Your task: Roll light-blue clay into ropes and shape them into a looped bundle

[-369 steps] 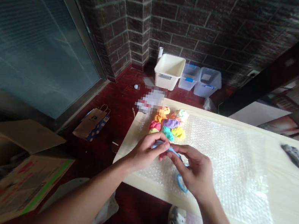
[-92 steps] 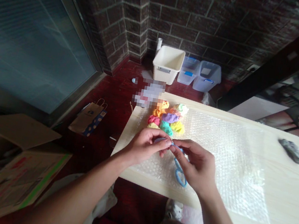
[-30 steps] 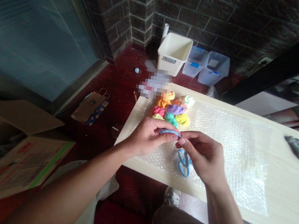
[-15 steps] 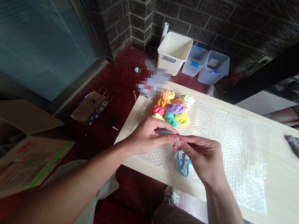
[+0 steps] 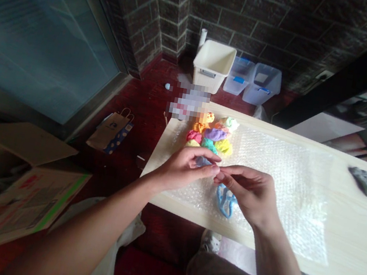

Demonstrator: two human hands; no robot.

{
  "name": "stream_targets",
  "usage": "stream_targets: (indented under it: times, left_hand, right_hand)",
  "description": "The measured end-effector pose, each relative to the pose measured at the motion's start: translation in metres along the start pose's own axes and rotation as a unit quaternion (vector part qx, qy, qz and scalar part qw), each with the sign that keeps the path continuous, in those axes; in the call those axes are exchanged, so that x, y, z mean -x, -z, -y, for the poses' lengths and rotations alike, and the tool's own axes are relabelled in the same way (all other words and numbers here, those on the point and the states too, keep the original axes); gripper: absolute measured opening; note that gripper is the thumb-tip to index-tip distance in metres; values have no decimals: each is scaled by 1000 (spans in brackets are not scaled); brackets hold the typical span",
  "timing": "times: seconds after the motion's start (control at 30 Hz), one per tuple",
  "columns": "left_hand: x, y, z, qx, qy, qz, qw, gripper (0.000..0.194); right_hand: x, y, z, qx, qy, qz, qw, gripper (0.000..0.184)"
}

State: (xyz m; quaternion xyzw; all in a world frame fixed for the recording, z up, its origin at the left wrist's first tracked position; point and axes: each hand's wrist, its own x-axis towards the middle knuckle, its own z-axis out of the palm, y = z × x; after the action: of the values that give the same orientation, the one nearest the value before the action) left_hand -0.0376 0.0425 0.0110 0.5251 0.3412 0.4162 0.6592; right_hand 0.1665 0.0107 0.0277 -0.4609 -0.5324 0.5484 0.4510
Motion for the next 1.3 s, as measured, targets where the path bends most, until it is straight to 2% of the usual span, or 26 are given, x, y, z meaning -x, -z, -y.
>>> stream_targets:
  times: [0.1,0.27,0.4,0.57,0.73,1.0,1.07,1.2,1.3]
  left_hand:
    - [0,1,0,-6,6,4,1000,29]
    - [1,3,-2,-76,-12,-9,997,24]
    - [2,3,-5,-74,-19,-8,997,20]
    - [3,4,-6,-80,-32,-21,996,16]
    - [2,3,-6,-52,-34,-21,998,17]
    - [4,2,-4,-77,-27,-18,997,16]
    - [4,3,-3,-54,-17,-12,998,20]
    - [3,1,-3,70,18,-6,997,46]
    - [0,0,-3,123,17,-26,992,43]
  right_hand:
    - [0,1,1,7,4,-5,1000,10]
    - [1,2,0,27,14,-8,1000,9]
    - [0,4,2,45,13,0,999,9]
    - [-1,2,3,17,-1,10,1000,11]
    - [-2,0,4,-3,-27,5,1000,16]
    - [-2,1,1,-2,-45,29,999,15]
    - [-1,2,0,-15,-38,26,999,16]
    - [-1,6,-4,-41,-23,6,999,12]
    - [-1,8,-4,-44,-18,-9,999,10]
